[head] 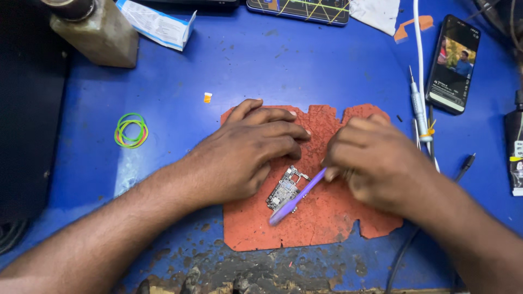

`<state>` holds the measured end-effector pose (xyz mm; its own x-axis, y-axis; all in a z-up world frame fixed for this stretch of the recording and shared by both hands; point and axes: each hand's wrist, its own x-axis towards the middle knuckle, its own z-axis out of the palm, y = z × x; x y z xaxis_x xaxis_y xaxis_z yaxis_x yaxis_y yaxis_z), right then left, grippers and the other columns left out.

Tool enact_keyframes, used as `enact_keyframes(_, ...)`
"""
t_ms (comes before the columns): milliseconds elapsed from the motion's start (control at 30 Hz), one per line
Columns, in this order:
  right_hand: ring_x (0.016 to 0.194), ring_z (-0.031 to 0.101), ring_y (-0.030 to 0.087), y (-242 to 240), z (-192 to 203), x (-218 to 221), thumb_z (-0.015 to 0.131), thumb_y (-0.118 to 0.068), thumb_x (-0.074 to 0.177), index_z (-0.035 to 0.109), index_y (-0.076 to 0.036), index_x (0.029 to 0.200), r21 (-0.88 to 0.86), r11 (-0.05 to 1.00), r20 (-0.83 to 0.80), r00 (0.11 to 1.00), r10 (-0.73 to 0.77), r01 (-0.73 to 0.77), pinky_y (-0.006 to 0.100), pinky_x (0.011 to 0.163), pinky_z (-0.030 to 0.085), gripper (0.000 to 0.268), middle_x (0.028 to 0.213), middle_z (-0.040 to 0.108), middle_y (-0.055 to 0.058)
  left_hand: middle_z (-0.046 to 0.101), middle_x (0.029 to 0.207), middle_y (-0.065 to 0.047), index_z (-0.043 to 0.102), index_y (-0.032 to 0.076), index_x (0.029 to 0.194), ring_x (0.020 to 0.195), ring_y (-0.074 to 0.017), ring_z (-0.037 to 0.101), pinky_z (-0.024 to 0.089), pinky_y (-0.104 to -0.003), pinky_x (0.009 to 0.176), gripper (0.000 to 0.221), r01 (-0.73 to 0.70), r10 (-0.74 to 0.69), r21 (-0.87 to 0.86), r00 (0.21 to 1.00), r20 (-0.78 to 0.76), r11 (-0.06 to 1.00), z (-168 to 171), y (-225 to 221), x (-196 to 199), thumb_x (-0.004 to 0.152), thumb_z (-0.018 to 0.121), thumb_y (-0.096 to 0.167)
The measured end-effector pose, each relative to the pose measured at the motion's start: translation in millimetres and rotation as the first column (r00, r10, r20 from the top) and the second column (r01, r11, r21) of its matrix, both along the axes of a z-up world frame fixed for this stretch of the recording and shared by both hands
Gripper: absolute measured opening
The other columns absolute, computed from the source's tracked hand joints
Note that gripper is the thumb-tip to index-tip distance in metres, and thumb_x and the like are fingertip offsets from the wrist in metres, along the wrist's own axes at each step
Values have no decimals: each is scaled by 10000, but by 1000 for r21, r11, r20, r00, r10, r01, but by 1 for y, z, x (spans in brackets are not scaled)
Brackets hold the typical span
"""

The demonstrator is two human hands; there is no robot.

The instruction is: The person brushes a circuit board with a small purple brush while holding it on a red mat.

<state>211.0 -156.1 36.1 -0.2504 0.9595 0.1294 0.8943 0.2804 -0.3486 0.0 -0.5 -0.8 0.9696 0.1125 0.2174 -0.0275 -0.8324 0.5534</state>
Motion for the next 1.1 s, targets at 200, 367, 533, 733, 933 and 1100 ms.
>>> enact_keyframes(200,853,621,230,4,4,9,777,-7,661,684,-99,758,17,994,36,994,-105,105,395,707,407,163,811,663,28,636,1355,11,724,165,1087,1390,-240,459,235,-588,1182,267,-4,4,8,1000,12,1000,-1,-1,1,844,660,76)
enact_keyframes(367,841,616,228,2,2,11,782,-20,665,685,-106,769,11,998,43,997,-69,68,395,740,421,166,806,652,18,640,1351,5,723,155,1083,1393,-246,461,251,-588,1179,234,6,-5,-11,1000,16,1000,-1,-1,-1,863,666,100)
enact_keyframes(533,840,613,231,4,6,11,768,-9,654,680,-100,768,12,996,31,995,-92,92,383,751,425,171,796,649,21,639,1342,-3,756,171,1013,1382,-267,456,248,-598,1164,195,18,-18,6,1000,17,1000,1,0,0,834,691,128)
enact_keyframes(733,853,623,229,2,5,16,755,17,699,679,-103,777,5,993,26,992,-120,120,388,733,423,162,816,665,20,636,1360,-10,765,176,1010,1393,-274,455,240,-604,1175,193,25,-25,9,998,49,1000,-3,1,-1,840,691,121)
enact_keyframes(933,874,638,270,1,-3,5,738,21,618,690,-122,742,27,997,31,997,-77,76,406,736,445,195,809,674,46,634,1371,-23,757,165,1020,1406,-279,451,266,-572,1172,208,27,-26,-18,998,56,999,-1,0,-3,828,697,111)
enact_keyframes(1100,898,648,245,5,-1,21,784,-35,716,688,-107,852,41,969,37,969,-244,242,385,805,479,180,933,704,30,632,1376,-12,748,158,1033,1414,-260,452,283,-520,1177,214,27,-24,-33,996,88,999,-6,-1,-3,834,695,101)
